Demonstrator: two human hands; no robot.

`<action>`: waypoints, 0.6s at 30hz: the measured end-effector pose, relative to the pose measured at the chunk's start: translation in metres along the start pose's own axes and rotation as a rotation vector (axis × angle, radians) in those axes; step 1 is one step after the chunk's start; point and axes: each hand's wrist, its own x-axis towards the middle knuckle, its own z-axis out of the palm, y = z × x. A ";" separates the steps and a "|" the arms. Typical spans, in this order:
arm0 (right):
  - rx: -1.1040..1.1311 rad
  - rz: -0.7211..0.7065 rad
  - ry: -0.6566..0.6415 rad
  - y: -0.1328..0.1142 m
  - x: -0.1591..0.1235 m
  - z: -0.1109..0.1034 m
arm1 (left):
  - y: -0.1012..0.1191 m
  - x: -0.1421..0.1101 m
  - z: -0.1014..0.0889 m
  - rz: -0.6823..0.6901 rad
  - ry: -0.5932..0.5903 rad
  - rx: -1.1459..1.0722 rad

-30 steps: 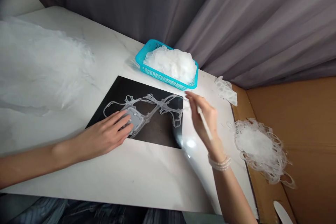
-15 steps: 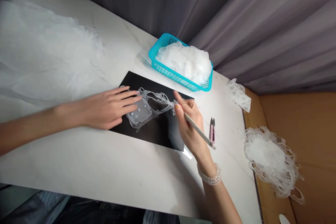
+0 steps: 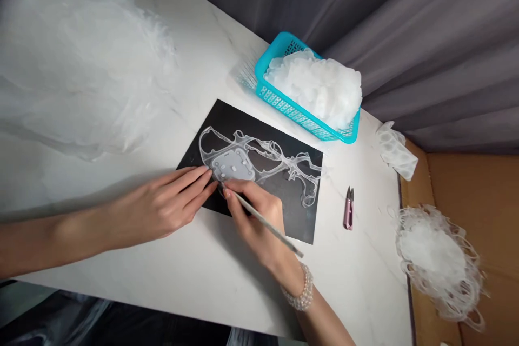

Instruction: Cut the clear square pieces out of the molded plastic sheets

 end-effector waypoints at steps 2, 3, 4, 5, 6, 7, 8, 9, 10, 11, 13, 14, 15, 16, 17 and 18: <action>-0.059 -0.084 0.005 -0.002 -0.001 0.005 | 0.000 0.000 -0.002 -0.004 -0.021 0.008; -0.091 -0.119 0.013 -0.003 -0.001 0.007 | -0.001 0.000 -0.003 -0.012 -0.029 0.012; -0.121 -0.142 0.025 -0.004 -0.001 0.009 | -0.001 0.000 -0.004 -0.019 -0.034 0.013; -0.147 -0.151 0.035 -0.005 -0.001 0.010 | -0.001 0.000 -0.005 -0.022 -0.039 0.011; -0.170 -0.150 0.045 -0.006 -0.001 0.012 | -0.001 -0.001 -0.006 -0.023 -0.041 0.004; -0.190 -0.142 0.055 -0.007 -0.001 0.013 | -0.002 -0.001 -0.006 -0.021 -0.042 -0.003; -0.209 -0.133 0.064 -0.008 0.000 0.014 | -0.002 -0.001 -0.007 -0.018 -0.043 -0.010; -0.228 -0.130 0.073 -0.009 0.001 0.016 | -0.002 -0.001 -0.008 -0.012 -0.046 -0.014; -0.245 -0.133 0.083 -0.010 0.002 0.017 | -0.002 -0.001 -0.008 -0.009 -0.052 -0.016; -0.262 -0.146 0.093 -0.010 0.002 0.018 | -0.002 0.000 -0.009 -0.011 -0.060 -0.016; -0.296 -0.187 0.109 -0.010 0.002 0.020 | -0.002 0.000 -0.011 -0.016 -0.083 -0.022; -0.311 -0.204 0.114 -0.010 0.000 0.021 | -0.001 0.001 -0.012 -0.021 -0.096 -0.035; -0.323 -0.217 0.113 -0.009 -0.002 0.021 | -0.001 0.001 -0.013 -0.031 -0.103 -0.052; -0.329 -0.225 0.109 -0.009 -0.005 0.020 | -0.001 0.001 -0.013 -0.046 -0.103 -0.073; -0.333 -0.229 0.101 -0.008 -0.007 0.019 | 0.000 0.001 -0.014 -0.058 -0.101 -0.091; -0.336 -0.233 0.095 -0.007 -0.010 0.019 | 0.000 0.001 -0.014 -0.070 -0.100 -0.101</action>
